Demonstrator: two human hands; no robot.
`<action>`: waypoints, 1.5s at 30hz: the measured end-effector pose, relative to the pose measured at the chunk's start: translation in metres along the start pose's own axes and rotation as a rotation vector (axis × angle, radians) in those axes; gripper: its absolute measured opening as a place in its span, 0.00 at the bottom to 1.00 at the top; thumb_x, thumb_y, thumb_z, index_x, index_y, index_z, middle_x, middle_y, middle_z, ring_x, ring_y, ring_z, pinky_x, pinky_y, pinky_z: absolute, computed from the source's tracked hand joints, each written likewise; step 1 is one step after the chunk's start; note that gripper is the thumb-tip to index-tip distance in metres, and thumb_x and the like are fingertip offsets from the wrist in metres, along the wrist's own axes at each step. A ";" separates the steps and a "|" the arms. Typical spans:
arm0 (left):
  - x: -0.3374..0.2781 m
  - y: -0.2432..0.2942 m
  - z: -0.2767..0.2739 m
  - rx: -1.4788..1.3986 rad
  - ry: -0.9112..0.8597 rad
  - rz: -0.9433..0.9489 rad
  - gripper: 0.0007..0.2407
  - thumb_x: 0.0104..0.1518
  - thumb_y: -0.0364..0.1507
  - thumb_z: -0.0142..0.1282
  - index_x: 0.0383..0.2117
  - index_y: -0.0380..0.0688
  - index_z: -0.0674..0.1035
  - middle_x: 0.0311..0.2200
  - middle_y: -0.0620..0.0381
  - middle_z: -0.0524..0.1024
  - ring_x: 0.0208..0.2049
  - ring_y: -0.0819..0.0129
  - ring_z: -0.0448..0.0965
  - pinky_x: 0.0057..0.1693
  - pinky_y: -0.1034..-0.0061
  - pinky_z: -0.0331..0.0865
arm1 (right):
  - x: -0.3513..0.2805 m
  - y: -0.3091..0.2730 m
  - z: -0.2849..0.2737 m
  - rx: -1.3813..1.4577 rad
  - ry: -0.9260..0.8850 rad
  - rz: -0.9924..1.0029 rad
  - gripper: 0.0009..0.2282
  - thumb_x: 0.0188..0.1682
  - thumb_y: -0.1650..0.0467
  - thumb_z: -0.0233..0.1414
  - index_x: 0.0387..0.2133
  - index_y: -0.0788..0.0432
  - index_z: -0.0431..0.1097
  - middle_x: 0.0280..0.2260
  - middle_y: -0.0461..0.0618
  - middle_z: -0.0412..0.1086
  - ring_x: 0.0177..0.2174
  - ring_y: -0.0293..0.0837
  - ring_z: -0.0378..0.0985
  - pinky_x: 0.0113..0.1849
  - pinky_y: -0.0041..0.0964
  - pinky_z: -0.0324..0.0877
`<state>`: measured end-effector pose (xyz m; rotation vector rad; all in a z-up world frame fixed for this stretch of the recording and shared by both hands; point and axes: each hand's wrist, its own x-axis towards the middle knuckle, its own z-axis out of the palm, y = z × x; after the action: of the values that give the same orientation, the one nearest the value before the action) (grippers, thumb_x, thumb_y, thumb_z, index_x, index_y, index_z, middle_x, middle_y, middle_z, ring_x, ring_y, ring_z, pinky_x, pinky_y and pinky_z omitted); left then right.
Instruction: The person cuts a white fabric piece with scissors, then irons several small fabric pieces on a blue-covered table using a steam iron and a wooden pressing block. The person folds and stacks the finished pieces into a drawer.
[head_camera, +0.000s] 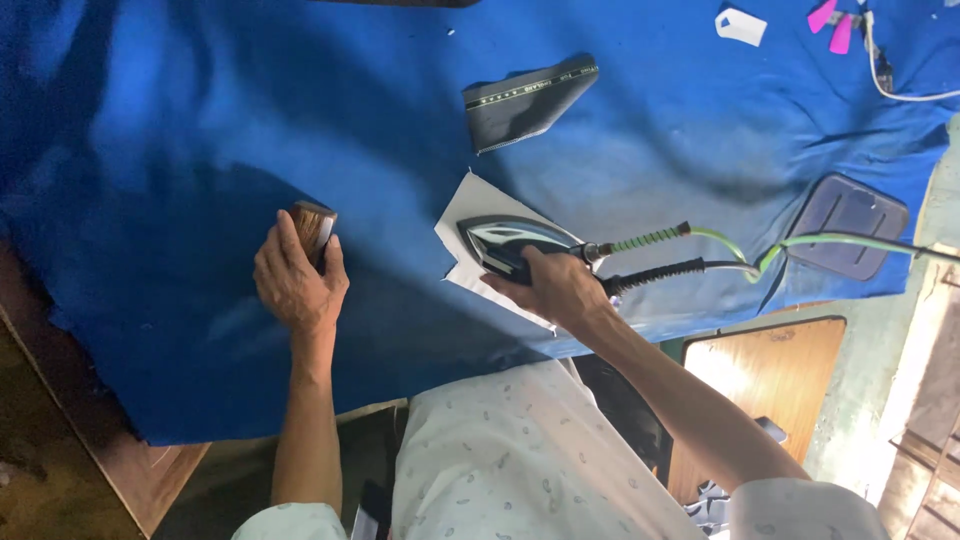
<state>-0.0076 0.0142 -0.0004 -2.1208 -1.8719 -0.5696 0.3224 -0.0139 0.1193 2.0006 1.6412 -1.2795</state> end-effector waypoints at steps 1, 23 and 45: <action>0.002 0.000 0.001 0.011 0.011 0.001 0.25 0.67 0.49 0.47 0.60 0.41 0.76 0.43 0.52 0.78 0.39 0.61 0.80 0.39 0.69 0.75 | 0.006 -0.005 -0.002 0.028 0.039 -0.027 0.25 0.45 0.47 0.57 0.34 0.58 0.71 0.25 0.61 0.76 0.29 0.57 0.84 0.29 0.46 0.79; 0.019 0.021 0.038 -0.202 -0.069 0.013 0.25 0.65 0.44 0.53 0.63 0.42 0.71 0.47 0.44 0.71 0.46 0.48 0.72 0.54 0.54 0.63 | 0.028 -0.033 0.004 0.056 -0.163 0.036 0.29 0.44 0.40 0.51 0.29 0.54 0.72 0.25 0.51 0.76 0.29 0.49 0.83 0.28 0.40 0.77; 0.036 0.036 0.042 -0.120 0.025 0.105 0.26 0.71 0.48 0.32 0.63 0.41 0.71 0.44 0.46 0.73 0.43 0.52 0.74 0.51 0.58 0.64 | 0.047 -0.048 -0.004 0.154 0.023 -0.103 0.28 0.48 0.46 0.51 0.33 0.62 0.72 0.26 0.63 0.75 0.32 0.61 0.83 0.30 0.51 0.75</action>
<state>0.0364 0.0600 -0.0194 -2.2598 -1.7416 -0.6971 0.2808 0.0354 0.1016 2.0469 1.7251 -1.4659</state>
